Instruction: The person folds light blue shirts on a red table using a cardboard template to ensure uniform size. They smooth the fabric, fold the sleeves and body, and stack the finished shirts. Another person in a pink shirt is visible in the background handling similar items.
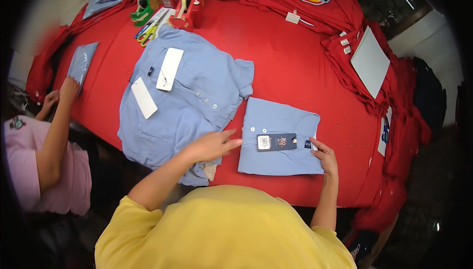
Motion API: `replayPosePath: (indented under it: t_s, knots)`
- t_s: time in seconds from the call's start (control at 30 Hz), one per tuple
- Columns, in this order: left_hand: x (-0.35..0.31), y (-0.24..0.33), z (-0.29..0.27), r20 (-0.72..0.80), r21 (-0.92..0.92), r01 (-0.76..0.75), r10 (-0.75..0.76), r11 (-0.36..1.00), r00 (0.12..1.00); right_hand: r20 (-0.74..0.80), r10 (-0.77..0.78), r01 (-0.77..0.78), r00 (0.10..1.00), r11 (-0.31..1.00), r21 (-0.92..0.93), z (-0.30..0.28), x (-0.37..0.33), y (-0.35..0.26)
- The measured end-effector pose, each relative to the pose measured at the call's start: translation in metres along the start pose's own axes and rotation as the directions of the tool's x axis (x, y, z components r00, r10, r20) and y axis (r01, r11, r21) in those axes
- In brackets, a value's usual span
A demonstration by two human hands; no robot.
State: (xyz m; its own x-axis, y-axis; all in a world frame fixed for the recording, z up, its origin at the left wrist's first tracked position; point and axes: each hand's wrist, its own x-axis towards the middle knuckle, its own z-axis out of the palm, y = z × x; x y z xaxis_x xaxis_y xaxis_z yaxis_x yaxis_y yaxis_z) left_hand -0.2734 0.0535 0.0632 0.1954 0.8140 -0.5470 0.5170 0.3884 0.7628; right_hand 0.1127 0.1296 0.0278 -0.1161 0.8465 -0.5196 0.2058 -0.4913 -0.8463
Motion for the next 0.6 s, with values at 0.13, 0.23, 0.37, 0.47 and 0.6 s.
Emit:
replayPosePath:
  t_s: [0.13,0.23,0.37,0.47,0.6]
  knots:
    - [0.061,-0.012,0.062,-0.108,-0.628,-0.17,0.132,0.759,0.985,-0.061,-0.15,0.145,0.987,0.986,-0.08,-0.001,-0.005,0.015]
    - [0.059,-0.006,0.073,-0.308,-0.453,-0.243,0.106,0.857,0.946,-0.076,-0.363,0.33,0.929,0.902,-0.28,0.007,-0.025,0.008]
    - [0.02,-0.001,0.053,-0.412,-0.485,-0.374,0.172,0.79,0.895,0.004,-0.549,0.513,0.836,0.778,-0.363,0.03,-0.047,-0.046]
    - [-0.019,-0.01,0.022,-0.521,-0.571,-0.526,0.217,0.63,0.825,0.093,-0.584,0.57,0.806,0.724,-0.39,0.07,-0.053,-0.11]
    - [-0.086,-0.053,-0.055,-0.703,-0.534,-0.507,-0.022,0.677,0.71,0.429,-0.614,0.749,0.662,0.522,-0.408,0.18,-0.002,-0.182]
